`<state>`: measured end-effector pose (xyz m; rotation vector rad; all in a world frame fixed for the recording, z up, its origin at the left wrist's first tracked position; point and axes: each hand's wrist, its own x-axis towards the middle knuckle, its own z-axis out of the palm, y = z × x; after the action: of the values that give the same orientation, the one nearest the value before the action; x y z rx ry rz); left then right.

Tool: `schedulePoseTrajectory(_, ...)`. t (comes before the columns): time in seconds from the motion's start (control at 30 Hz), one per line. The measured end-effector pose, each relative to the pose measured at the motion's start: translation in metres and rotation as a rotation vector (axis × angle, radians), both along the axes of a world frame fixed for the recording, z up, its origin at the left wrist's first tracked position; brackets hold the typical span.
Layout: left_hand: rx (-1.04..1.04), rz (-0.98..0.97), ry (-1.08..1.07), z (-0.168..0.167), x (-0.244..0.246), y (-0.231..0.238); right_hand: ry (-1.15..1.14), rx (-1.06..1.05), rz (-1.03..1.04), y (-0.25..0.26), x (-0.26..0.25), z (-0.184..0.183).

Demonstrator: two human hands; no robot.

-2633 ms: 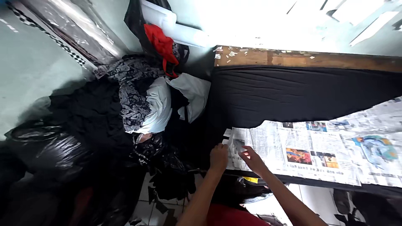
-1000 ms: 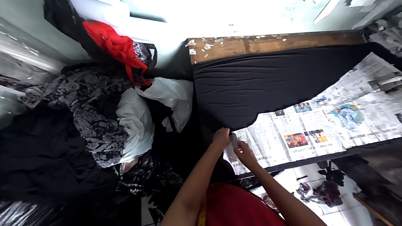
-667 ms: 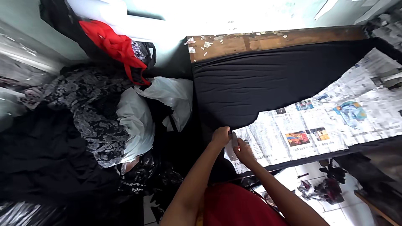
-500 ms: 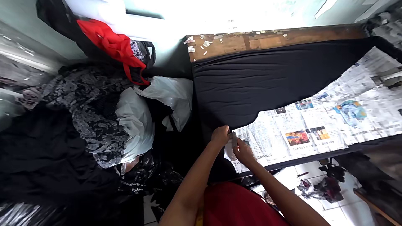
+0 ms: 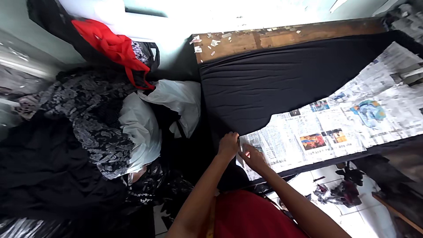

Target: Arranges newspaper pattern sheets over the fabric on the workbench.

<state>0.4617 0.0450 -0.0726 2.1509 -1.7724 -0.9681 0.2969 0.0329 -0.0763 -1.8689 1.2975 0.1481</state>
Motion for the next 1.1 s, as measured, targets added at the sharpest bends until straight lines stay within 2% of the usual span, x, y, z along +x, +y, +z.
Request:
schedulePoseTrajectory(0.1,-0.306,-0.037,-0.086,-0.028,-0.002,0.033,0.001,-0.032,0.023,0.0,0.0,0.001)
schedulePoseTrajectory(0.17,-0.421,-0.049,-0.117,-0.042,-0.001,0.052,-0.003,-0.046,0.042,0.0,-0.001,-0.001)
schedulePoseTrajectory(0.3,-0.606,0.101,-0.176,-0.048,-0.009,0.068,0.057,-0.027,0.097,-0.002,0.002,0.0)
schedulePoseTrajectory(0.37,-0.66,0.067,-0.117,-0.043,-0.019,0.066,0.08,-0.02,0.1,0.001,0.005,0.004)
schedulePoseTrajectory(0.5,-0.591,-0.07,-0.037,-0.042,-0.036,0.057,0.064,0.0,0.12,0.004,0.007,0.008)
schedulePoseTrajectory(0.6,-0.595,-0.109,-0.116,-0.051,-0.034,0.057,-0.135,0.006,0.119,-0.004,-0.011,0.002)
schedulePoseTrajectory(0.7,-0.582,-0.191,-0.156,-0.055,-0.028,0.057,-0.104,-0.251,-0.115,-0.012,-0.044,0.006)
schedulePoseTrajectory(0.77,-0.573,-0.222,-0.162,-0.053,-0.025,0.058,-0.016,-0.41,-0.194,-0.021,-0.07,-0.009)
schedulePoseTrajectory(0.9,-0.536,-0.249,-0.202,-0.046,-0.025,0.058,0.021,-0.674,-0.046,-0.018,-0.094,-0.06)
schedulePoseTrajectory(1.0,-0.575,-0.219,-0.256,-0.047,-0.027,0.055,0.001,-0.691,0.059,-0.008,-0.091,-0.072)
schedulePoseTrajectory(1.1,-0.518,-0.182,-0.28,-0.04,-0.038,0.048,0.009,-0.715,0.061,-0.002,-0.09,-0.077)
